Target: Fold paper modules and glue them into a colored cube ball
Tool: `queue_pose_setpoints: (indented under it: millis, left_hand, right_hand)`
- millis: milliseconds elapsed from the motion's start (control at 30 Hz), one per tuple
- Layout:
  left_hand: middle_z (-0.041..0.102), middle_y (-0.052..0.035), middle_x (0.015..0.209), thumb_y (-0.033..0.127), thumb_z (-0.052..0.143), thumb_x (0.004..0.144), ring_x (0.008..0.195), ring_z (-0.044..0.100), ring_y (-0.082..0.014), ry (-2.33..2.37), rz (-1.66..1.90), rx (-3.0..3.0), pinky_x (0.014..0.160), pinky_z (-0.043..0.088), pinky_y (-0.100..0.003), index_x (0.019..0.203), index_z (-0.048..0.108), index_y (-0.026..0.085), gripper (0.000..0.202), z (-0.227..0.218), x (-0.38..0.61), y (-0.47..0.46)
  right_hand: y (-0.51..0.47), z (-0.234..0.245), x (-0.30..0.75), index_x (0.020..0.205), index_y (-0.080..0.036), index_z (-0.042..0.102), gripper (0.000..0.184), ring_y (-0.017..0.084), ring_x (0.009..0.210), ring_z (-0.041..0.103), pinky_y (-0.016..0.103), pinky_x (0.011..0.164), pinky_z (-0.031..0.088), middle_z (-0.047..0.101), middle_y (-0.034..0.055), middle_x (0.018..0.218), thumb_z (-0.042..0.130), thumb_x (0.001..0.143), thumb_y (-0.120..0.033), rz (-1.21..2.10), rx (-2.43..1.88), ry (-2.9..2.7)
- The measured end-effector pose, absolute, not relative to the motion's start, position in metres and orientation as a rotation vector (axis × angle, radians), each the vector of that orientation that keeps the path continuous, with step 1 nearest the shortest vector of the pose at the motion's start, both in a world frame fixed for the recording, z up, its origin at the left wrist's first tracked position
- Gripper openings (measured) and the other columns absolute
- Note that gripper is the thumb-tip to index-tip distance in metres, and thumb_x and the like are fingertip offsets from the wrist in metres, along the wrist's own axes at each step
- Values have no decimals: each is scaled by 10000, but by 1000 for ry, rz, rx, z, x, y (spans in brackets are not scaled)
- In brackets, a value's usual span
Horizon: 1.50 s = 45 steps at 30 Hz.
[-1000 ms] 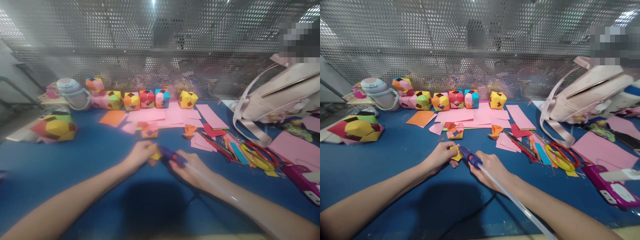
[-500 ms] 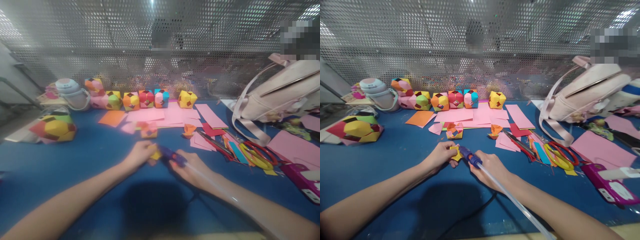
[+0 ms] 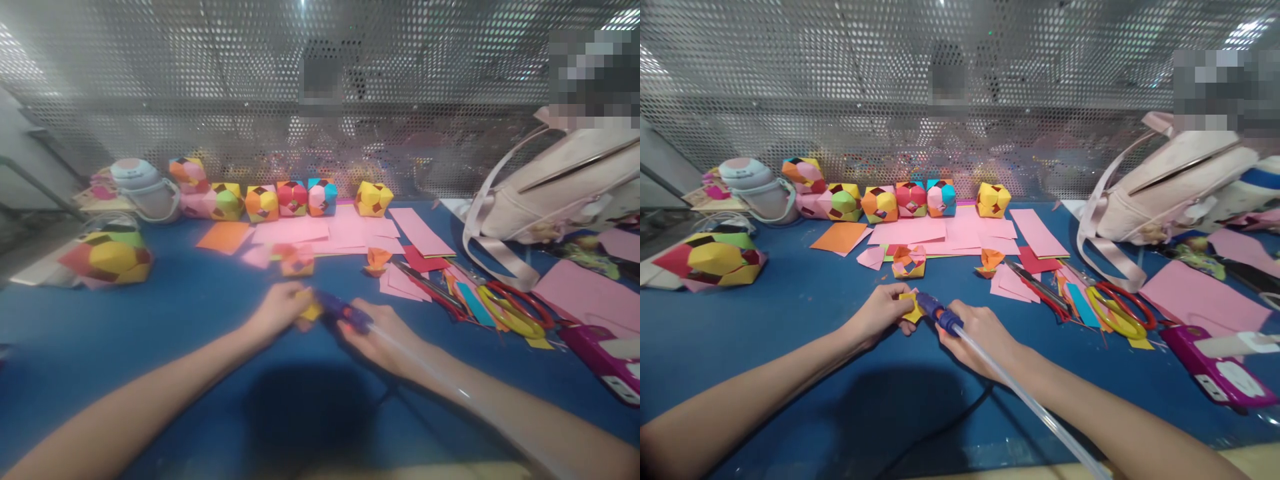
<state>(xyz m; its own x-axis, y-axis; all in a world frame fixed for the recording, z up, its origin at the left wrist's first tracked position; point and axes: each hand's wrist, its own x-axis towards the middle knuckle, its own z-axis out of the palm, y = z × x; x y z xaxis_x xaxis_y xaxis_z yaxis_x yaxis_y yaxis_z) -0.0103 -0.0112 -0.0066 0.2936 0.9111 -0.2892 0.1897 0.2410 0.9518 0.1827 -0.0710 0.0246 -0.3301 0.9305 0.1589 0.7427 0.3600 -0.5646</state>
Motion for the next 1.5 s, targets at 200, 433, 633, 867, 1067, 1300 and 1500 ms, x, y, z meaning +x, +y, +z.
queue_pose_setpoints:
  millis: [200,433,633,867,1067,1300,1500]
  left_hand:
    - [624,-4,504,216,589,724,404,608,-129,1202,689,1281,382,499,-211,625,526,149,135,-6,-11,-11]
    - [627,-10,502,192,593,709,409,609,-128,1209,687,1287,392,493,-203,622,533,144,115,-6,-11,-12]
    - [627,-9,496,124,534,684,401,599,-126,1208,701,1263,389,490,-205,630,537,145,58,-4,-11,-13]
    - [642,-14,540,122,537,665,421,607,-125,1180,741,1187,408,506,-214,666,548,138,19,-6,-12,-13]
    - [689,-61,681,155,585,681,499,630,-127,1123,805,1035,444,522,-217,757,574,115,87,1,-11,-16]
    - [686,-67,706,190,631,696,544,634,-126,1084,801,993,481,524,-214,800,590,104,141,9,-6,-25]
    - [689,-71,720,184,635,684,542,631,-126,1067,772,940,476,516,-211,828,599,105,168,8,-2,-34]
  right_hand:
    - [-71,26,182,718,-200,484,107,127,441,528,213,441,351,585,12,584,455,796,-267,569,-1439,-2165]
    - [-70,30,184,719,-199,491,109,141,477,560,223,465,366,608,24,611,474,798,-272,570,-1469,-2197]
    - [-69,34,185,689,-204,488,129,130,453,537,217,447,364,604,15,584,488,789,-285,615,-1539,-2137]
    - [-71,29,188,729,-195,544,175,152,500,570,233,474,419,620,21,594,491,801,-345,702,-1517,-1989]
    - [-58,23,195,899,-161,638,290,238,754,662,331,701,517,702,86,819,449,825,-369,552,-1641,-1867]
    - [-36,0,198,979,-117,633,296,274,973,620,380,848,476,677,149,969,443,859,-309,282,-1731,-2011]
    - [-42,17,204,1049,-139,609,378,289,952,620,383,806,477,676,147,970,472,863,-438,300,-1732,-2165]
